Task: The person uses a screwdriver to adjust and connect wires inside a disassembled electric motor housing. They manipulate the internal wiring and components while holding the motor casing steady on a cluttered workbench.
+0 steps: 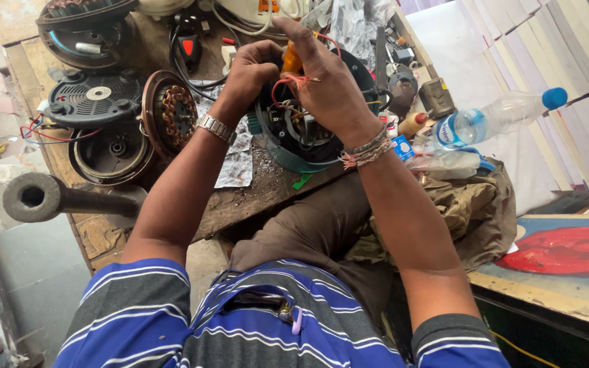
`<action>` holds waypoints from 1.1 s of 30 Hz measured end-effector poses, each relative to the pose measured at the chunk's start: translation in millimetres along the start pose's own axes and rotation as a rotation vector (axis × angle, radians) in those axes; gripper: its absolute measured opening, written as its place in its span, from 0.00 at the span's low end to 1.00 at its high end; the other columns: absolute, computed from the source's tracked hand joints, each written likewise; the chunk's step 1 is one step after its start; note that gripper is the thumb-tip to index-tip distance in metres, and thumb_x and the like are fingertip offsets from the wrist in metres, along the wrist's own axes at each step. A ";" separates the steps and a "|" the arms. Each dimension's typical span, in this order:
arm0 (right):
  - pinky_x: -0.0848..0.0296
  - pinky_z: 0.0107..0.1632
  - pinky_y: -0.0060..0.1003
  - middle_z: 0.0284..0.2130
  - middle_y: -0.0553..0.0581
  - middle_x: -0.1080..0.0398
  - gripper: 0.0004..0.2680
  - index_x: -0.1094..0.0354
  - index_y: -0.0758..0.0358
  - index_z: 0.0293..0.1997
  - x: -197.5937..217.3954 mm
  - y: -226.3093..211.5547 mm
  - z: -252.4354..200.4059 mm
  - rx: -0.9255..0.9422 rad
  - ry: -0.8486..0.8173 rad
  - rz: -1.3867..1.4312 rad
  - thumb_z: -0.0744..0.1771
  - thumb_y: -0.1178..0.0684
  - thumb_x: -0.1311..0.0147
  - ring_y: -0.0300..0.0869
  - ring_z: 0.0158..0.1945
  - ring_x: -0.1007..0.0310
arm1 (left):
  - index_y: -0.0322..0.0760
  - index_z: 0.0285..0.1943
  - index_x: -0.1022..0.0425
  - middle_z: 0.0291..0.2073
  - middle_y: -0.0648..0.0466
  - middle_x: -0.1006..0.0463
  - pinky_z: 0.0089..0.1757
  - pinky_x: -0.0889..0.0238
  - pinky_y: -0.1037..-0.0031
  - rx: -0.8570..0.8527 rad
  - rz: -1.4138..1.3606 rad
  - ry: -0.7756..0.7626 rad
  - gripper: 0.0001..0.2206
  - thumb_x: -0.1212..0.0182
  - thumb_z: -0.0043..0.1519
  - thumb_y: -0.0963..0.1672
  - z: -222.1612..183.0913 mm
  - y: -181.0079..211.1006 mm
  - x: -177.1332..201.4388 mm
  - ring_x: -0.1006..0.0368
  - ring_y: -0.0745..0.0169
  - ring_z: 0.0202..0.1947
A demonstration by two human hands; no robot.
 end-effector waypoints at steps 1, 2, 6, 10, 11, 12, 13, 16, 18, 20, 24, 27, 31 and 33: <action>0.23 0.59 0.46 0.61 0.66 0.31 0.32 0.53 0.47 0.76 3.3 -3.9 0.1 0.059 0.032 -0.009 0.66 0.68 0.38 0.59 0.61 0.26 | 0.25 0.46 0.24 0.38 0.53 0.18 0.42 0.28 0.80 -0.002 -0.005 0.000 0.11 0.44 0.55 0.33 0.6 -0.9 0.2 0.23 0.71 0.36; 0.24 0.61 0.47 0.63 0.68 0.32 0.32 0.54 0.48 0.75 6.4 -7.6 -0.1 0.118 0.064 -0.017 0.66 0.69 0.39 0.61 0.63 0.28 | 0.25 0.46 0.24 0.38 0.53 0.18 0.42 0.28 0.80 -0.003 -0.007 -0.003 0.11 0.44 0.55 0.33 1.0 -1.5 0.2 0.23 0.70 0.36; 0.24 0.57 0.49 0.55 0.65 0.29 0.32 0.53 0.48 0.76 9.9 -7.6 1.0 0.113 0.075 -0.056 0.66 0.69 0.38 0.60 0.57 0.26 | 0.25 0.45 0.24 0.38 0.53 0.18 0.42 0.29 0.80 -0.010 -0.008 -0.007 0.11 0.44 0.55 0.33 0.0 0.3 -0.8 0.24 0.71 0.36; 0.22 0.56 0.47 0.55 0.64 0.29 0.31 0.53 0.47 0.76 7.4 -5.6 3.5 0.110 0.068 -0.088 0.66 0.69 0.40 0.57 0.56 0.24 | 0.26 0.45 0.23 0.38 0.54 0.18 0.41 0.28 0.79 0.008 0.010 0.018 0.11 0.44 0.54 0.33 -2.4 6.3 -4.0 0.24 0.71 0.35; 0.23 0.56 0.47 0.54 0.64 0.29 0.31 0.53 0.47 0.76 6.2 -5.2 4.1 0.111 0.067 -0.102 0.67 0.68 0.39 0.58 0.56 0.24 | 0.26 0.45 0.23 0.38 0.54 0.18 0.41 0.28 0.79 0.014 0.005 0.016 0.11 0.43 0.55 0.33 -2.7 7.9 -5.0 0.23 0.71 0.35; 0.23 0.55 0.48 0.54 0.64 0.29 0.31 0.53 0.47 0.76 4.5 -4.9 4.4 0.112 0.065 -0.115 0.67 0.68 0.38 0.58 0.56 0.25 | 0.26 0.45 0.23 0.38 0.53 0.18 0.41 0.28 0.79 0.021 -0.001 0.016 0.11 0.43 0.55 0.33 -3.7 9.1 -5.8 0.23 0.71 0.35; 0.23 0.55 0.48 0.55 0.65 0.29 0.31 0.53 0.48 0.76 3.3 -5.0 4.3 0.121 0.067 -0.090 0.67 0.67 0.37 0.59 0.56 0.25 | 0.26 0.45 0.23 0.38 0.53 0.18 0.41 0.28 0.79 0.027 -0.007 0.017 0.10 0.42 0.55 0.34 -4.5 10.0 -6.4 0.23 0.71 0.35; 0.23 0.55 0.47 0.59 0.67 0.31 0.32 0.54 0.48 0.76 1.3 -4.8 3.8 0.144 0.073 -0.040 0.67 0.66 0.36 0.59 0.58 0.26 | 0.25 0.45 0.23 0.38 0.53 0.18 0.41 0.29 0.80 0.000 0.023 0.006 0.09 0.40 0.56 0.34 -4.5 13.2 -8.3 0.24 0.71 0.36; 0.23 0.56 0.47 0.60 0.66 0.31 0.32 0.55 0.47 0.76 1.6 -4.1 2.8 0.154 0.078 -0.040 0.67 0.66 0.36 0.59 0.59 0.26 | 0.26 0.45 0.23 0.38 0.53 0.18 0.41 0.28 0.80 0.014 0.015 0.015 0.10 0.39 0.55 0.34 -4.4 11.4 -7.8 0.24 0.72 0.35; 0.23 0.56 0.48 0.54 0.63 0.29 0.32 0.54 0.46 0.76 2.4 -0.8 2.6 0.117 0.076 -0.087 0.66 0.66 0.36 0.58 0.56 0.25 | 0.26 0.45 0.23 0.38 0.54 0.18 0.41 0.28 0.81 0.016 0.003 0.017 0.10 0.39 0.56 0.34 -3.8 9.8 -7.4 0.24 0.72 0.35; 0.23 0.57 0.47 0.51 0.61 0.28 0.31 0.53 0.45 0.76 0.9 3.7 4.1 0.039 0.037 -0.114 0.67 0.65 0.35 0.56 0.55 0.23 | 0.26 0.45 0.22 0.37 0.54 0.18 0.39 0.30 0.81 0.016 0.022 0.022 0.09 0.39 0.56 0.34 -3.5 6.9 -4.2 0.25 0.73 0.34; 0.23 0.57 0.46 0.58 0.63 0.29 0.32 0.55 0.47 0.77 -0.7 -0.5 4.8 0.084 0.029 -0.018 0.68 0.66 0.36 0.56 0.59 0.24 | 0.27 0.44 0.23 0.36 0.55 0.19 0.39 0.28 0.80 0.014 0.016 0.019 0.09 0.40 0.56 0.34 -2.5 5.0 -4.1 0.25 0.72 0.34; 0.23 0.58 0.46 0.63 0.68 0.33 0.32 0.55 0.49 0.76 1.5 -7.3 5.2 0.159 0.079 -0.029 0.67 0.66 0.36 0.60 0.61 0.27 | 0.27 0.43 0.24 0.35 0.55 0.19 0.38 0.29 0.80 0.015 -0.002 0.017 0.08 0.40 0.56 0.34 -1.5 5.4 -4.1 0.25 0.72 0.34; 0.23 0.57 0.46 0.62 0.68 0.32 0.32 0.55 0.49 0.76 2.1 -8.1 4.3 0.170 0.081 -0.015 0.67 0.66 0.36 0.60 0.61 0.27 | 0.27 0.43 0.24 0.35 0.55 0.19 0.38 0.29 0.80 0.014 0.012 0.019 0.08 0.40 0.56 0.34 -2.8 5.9 -4.4 0.25 0.72 0.33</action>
Point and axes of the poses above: each hand's wrist, its own z-axis towards the middle knuckle, its own x-axis out of the back of the hand, y = z × x, the point moved 6 cm from there along z, towards the middle knuckle
